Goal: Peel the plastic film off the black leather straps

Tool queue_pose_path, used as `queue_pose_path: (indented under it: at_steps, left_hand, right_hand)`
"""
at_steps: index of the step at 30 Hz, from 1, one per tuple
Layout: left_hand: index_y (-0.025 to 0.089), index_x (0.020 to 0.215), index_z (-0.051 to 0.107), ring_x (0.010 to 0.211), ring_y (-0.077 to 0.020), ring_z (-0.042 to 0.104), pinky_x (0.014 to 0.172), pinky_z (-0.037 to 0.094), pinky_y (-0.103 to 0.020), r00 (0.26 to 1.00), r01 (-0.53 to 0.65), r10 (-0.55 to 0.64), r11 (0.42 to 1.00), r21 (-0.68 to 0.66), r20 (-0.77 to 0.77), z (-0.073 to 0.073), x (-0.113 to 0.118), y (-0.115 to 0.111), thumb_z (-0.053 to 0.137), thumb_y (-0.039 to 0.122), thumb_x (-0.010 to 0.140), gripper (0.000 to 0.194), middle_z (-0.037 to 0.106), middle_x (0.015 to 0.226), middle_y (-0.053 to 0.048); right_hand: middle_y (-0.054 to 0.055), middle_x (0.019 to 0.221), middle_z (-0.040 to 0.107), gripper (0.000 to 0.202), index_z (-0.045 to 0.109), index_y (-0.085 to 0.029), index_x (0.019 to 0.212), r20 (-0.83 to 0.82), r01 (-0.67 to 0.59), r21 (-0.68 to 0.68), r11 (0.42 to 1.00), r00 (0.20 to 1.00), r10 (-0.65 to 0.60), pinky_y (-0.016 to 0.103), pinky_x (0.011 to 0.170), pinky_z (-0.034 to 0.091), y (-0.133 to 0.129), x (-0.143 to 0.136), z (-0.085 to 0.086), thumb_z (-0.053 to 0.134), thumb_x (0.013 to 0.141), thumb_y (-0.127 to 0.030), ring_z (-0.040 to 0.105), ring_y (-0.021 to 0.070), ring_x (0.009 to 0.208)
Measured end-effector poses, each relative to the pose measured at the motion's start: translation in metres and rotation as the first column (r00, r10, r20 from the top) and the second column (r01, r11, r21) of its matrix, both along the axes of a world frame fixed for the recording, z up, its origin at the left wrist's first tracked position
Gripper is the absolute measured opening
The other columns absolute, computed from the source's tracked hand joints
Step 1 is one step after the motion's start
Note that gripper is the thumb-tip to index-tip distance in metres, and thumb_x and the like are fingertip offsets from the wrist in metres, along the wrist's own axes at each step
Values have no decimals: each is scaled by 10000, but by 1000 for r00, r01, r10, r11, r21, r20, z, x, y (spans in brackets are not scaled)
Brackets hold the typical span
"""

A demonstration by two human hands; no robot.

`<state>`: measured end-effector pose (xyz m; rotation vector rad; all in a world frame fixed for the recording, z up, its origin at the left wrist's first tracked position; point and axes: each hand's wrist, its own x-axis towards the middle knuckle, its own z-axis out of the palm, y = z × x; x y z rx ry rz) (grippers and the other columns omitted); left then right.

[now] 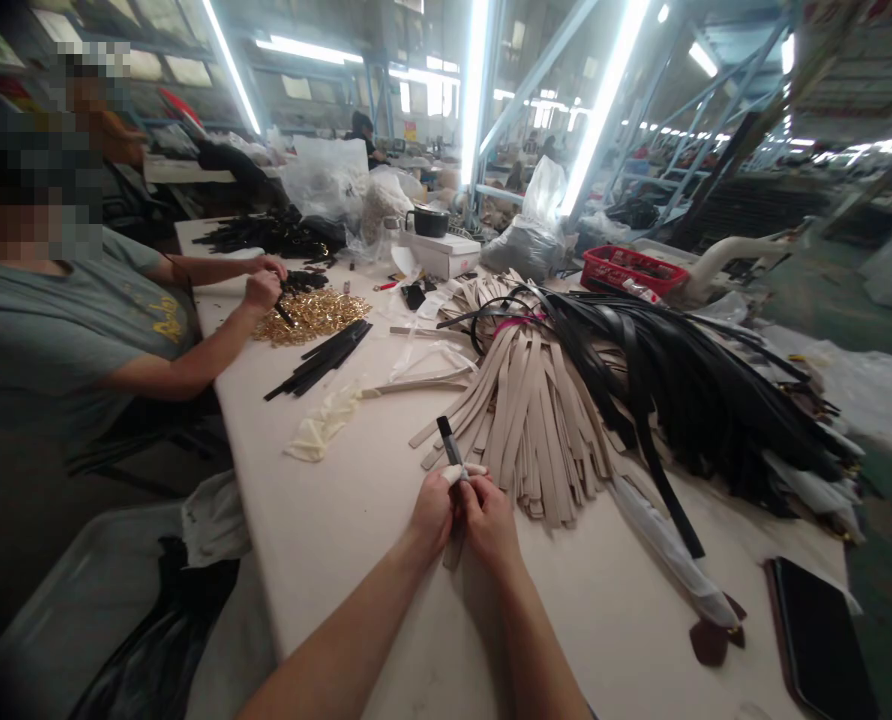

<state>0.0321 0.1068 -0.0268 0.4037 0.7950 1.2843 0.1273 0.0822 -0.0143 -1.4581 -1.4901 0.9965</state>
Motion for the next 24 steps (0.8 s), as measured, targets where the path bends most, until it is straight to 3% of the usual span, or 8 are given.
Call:
queue_pose_path:
  at_steps: [4, 6, 9, 13, 17, 19, 22, 24]
  left_hand:
    - [172, 1042, 626, 916, -268, 716, 778, 560, -383, 999, -13, 12, 1000, 25, 44, 17, -14, 14, 581, 385, 848, 292, 738, 1025, -131]
    - [179, 1029, 617, 900, -266, 717, 796, 555, -402, 998, -59, 58, 997, 49, 24, 23, -17, 17, 555, 446, 880, 312, 736, 1007, -127]
    - [170, 913, 627, 881, -264, 713, 807, 544, -386, 995, -82, 86, 994, 69, -58, 23, -9, 11, 585, 439, 869, 275, 739, 941, -120]
    - [174, 878, 660, 948, -251, 682, 868, 509, -340, 981, -18, 51, 984, 175, -187, 20, 5, -3, 605, 358, 860, 192, 739, 969, -107]
    - [179, 955, 685, 1014, -266, 645, 905, 480, -337, 957, -31, 98, 971, 238, -273, 25, 6, -7, 588, 304, 865, 182, 725, 1038, -91]
    - [183, 1002, 689, 1077, -282, 612, 938, 462, -340, 947, -68, 141, 966, 250, -290, 27, 3, -7, 611, 250, 825, 204, 718, 1075, -81]
    - [186, 957, 697, 1046, -270, 604, 919, 459, -319, 940, -96, 175, 959, 265, -294, 28, 0, -6, 615, 189, 778, 197, 724, 1004, -58]
    - [182, 863, 692, 898, -241, 626, 827, 477, -301, 946, -89, 164, 961, 262, -280, 28, -2, -4, 605, 203, 786, 119, 714, 851, -44]
  right_hand:
    - [19, 613, 627, 410, 640, -180, 758, -21, -33, -27, 999, 999, 33, 260, 560, 409, -1, 0, 1, 464, 935, -505, 549, 165, 555]
    - [21, 587, 625, 413, 645, -179, 745, -24, -38, -39, 999, 999, 37, 263, 539, 402, 0, -1, 0, 477, 928, -508, 542, 165, 527]
    - [49, 652, 666, 403, 672, -164, 787, -17, -23, -28, 999, 1000, 23, 277, 598, 442, 1, -2, -2, 493, 921, -500, 590, 188, 602]
    - [106, 846, 715, 406, 696, -146, 877, 4, 13, 7, 1000, 1000, -13, 313, 729, 492, 2, 7, 7, 484, 926, -489, 639, 234, 788]
    - [144, 1081, 691, 372, 676, -147, 1112, 124, 98, 199, 975, 985, -124, 356, 835, 505, 16, 12, 45, 529, 928, -435, 640, 245, 924]
    - [153, 1163, 659, 341, 668, -150, 1156, 265, -1, 340, 941, 960, -95, 371, 905, 481, 34, 5, 72, 565, 925, -379, 616, 245, 1030]
    - [87, 938, 710, 183, 739, -171, 825, 434, -279, 356, 892, 895, 107, 306, 854, 474, 66, -15, 107, 625, 900, -292, 637, 195, 909]
    - [43, 800, 701, 233, 715, -178, 685, 462, -342, 353, 871, 873, 156, 265, 784, 464, 81, -30, 124, 641, 891, -258, 628, 158, 794]
